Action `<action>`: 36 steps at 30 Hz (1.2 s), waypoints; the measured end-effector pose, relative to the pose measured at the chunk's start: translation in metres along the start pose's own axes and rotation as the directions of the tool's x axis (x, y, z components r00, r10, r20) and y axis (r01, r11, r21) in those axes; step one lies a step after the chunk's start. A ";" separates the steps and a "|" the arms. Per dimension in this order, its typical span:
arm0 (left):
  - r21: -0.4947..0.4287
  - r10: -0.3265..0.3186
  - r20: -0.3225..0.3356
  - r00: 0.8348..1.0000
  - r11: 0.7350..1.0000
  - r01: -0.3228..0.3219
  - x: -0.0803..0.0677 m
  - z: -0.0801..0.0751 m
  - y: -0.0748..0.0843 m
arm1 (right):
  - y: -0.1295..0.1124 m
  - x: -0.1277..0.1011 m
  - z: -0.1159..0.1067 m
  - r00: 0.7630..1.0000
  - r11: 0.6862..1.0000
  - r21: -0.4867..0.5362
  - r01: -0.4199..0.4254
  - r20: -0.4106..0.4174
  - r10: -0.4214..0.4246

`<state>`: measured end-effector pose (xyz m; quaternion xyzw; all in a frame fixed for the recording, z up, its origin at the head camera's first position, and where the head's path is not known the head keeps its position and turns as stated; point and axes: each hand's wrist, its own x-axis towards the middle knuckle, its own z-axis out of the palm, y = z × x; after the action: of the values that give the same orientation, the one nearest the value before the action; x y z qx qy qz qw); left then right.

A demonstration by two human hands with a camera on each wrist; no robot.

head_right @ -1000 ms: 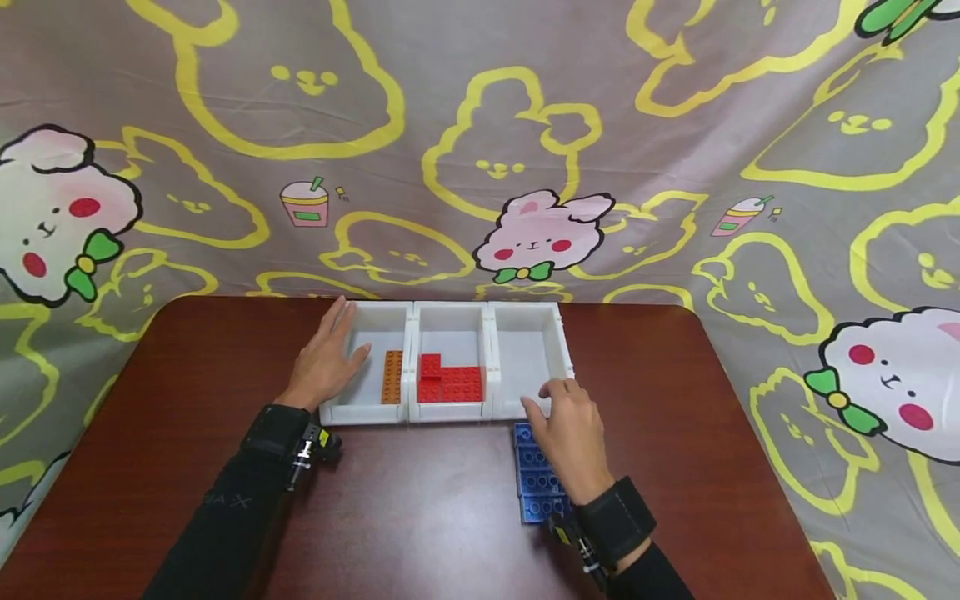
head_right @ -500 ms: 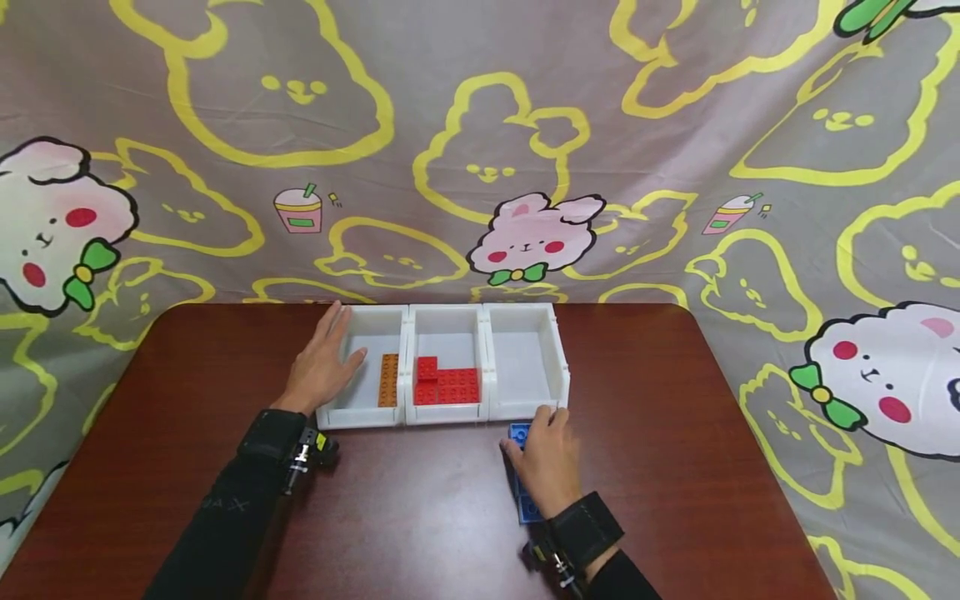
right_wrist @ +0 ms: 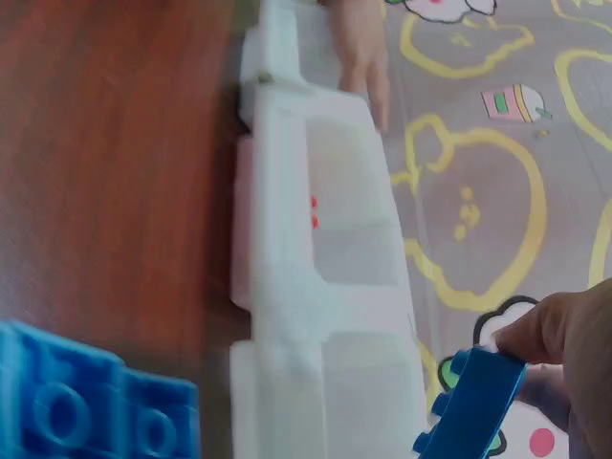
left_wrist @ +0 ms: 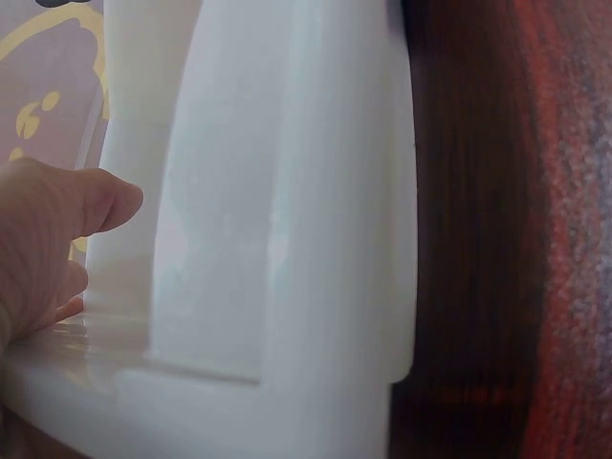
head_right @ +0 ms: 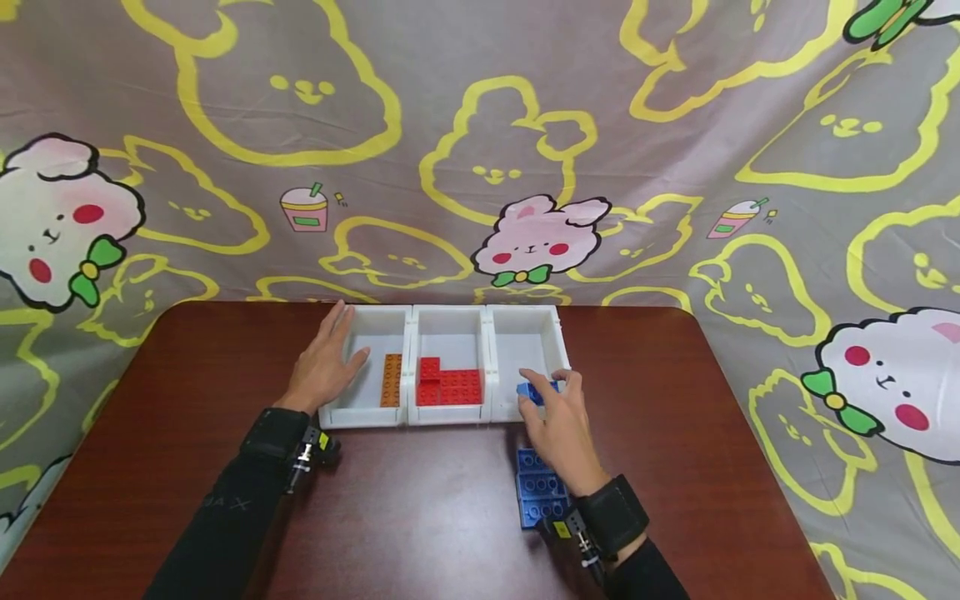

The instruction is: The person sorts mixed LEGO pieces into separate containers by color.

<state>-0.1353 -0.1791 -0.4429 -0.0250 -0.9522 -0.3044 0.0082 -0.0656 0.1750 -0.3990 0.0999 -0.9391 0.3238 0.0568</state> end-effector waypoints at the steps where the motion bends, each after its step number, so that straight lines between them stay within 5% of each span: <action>1: 0.000 -0.002 0.004 1.000 1.000 0.002 0.000 0.000 0.000 | 0.001 0.003 0.000 1.000 1.000 0.002 0.023 -0.003 -0.023; 18: -0.004 0.018 -0.035 0.999 1.000 -0.018 0.000 0.003 -0.001 | 0.003 0.034 0.015 0.991 0.998 -0.058 -0.030 -0.130 0.023; 25: 0.010 0.006 -0.022 1.000 1.000 -0.006 0.001 0.002 -0.001 | 0.009 0.041 0.029 0.993 0.980 -0.194 0.045 -0.096 -0.065; 36: 0.001 0.011 -0.014 1.000 1.000 -0.011 0.001 0.002 -0.001 | 0.019 0.058 0.053 0.963 0.954 -0.273 0.126 -0.198 -0.184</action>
<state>-0.1361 -0.1785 -0.4451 -0.0280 -0.9521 -0.3040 0.0164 -0.1283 0.1487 -0.4418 0.1288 -0.9502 0.2023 0.1991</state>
